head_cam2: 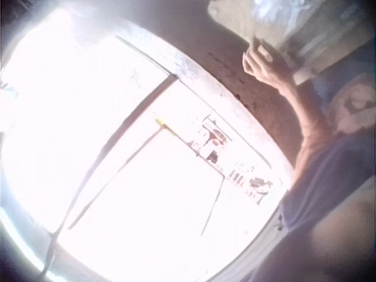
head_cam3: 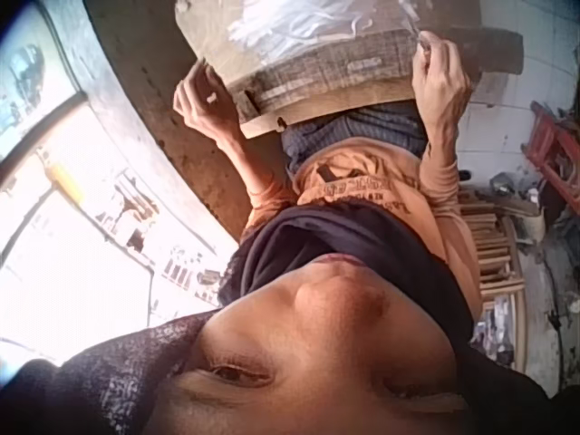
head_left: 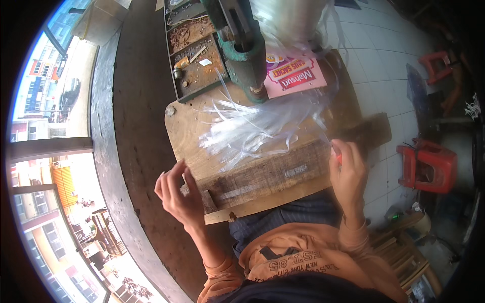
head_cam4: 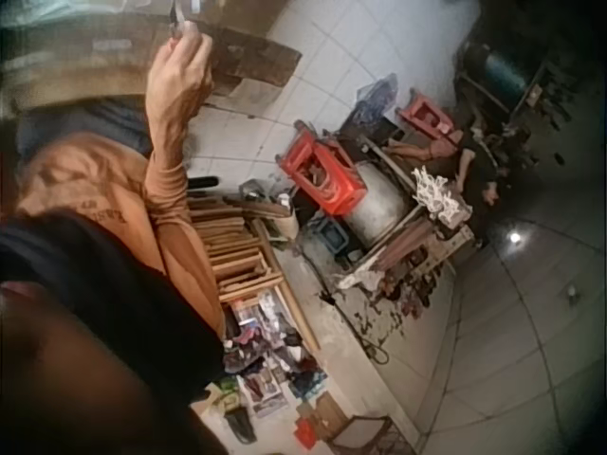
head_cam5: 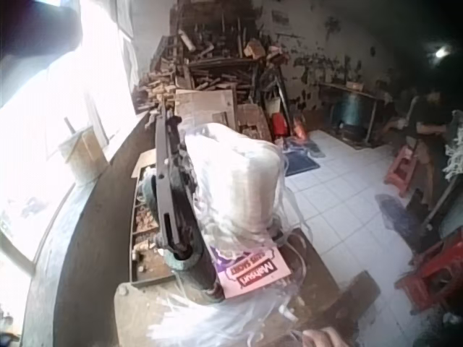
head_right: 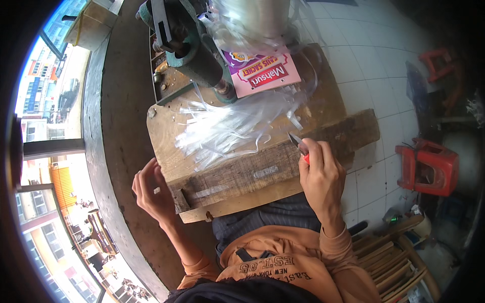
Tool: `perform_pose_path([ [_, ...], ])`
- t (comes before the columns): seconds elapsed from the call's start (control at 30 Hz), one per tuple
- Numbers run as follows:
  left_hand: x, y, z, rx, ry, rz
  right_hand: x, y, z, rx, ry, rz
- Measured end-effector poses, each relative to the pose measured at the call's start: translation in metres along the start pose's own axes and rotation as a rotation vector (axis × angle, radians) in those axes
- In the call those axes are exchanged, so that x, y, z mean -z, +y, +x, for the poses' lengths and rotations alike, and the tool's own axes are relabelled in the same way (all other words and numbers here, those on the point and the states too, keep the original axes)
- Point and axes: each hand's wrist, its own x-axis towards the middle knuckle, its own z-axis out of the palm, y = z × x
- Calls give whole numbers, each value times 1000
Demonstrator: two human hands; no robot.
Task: The person uses a utility knife to cut thin, narrow strips from a roll of transparent material on a wooden workbench.
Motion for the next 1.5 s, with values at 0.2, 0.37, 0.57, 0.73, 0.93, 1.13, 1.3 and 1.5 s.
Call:
perform_pose_path([
  [0.2, 2, -54, -37, 494, -109, -129, -17, 11, 0, -56, 16, -167],
  [0.37, -4, -47, -29, 454, -127, 72, -23, 8, -1, -45, 29, -251],
  [0.57, -2, -53, -25, 318, -306, 102, -24, 5, -1, -23, 26, -277],
  [0.73, 2, -56, -10, 227, -487, -41, -25, 5, 0, -21, 6, -285],
  [0.93, 0, -50, -5, 298, -511, 78, -25, 3, 2, -28, 0, -338],
  [1.13, -4, -46, 3, 228, -489, 173, -24, 2, 2, -8, -29, -314],
  [1.3, -13, -42, 6, 145, -412, 206, -29, 4, -1, -18, 4, -369],
  [1.5, -22, -9, 17, -34, -316, -71, -25, 3, 1, -20, 6, -350],
])
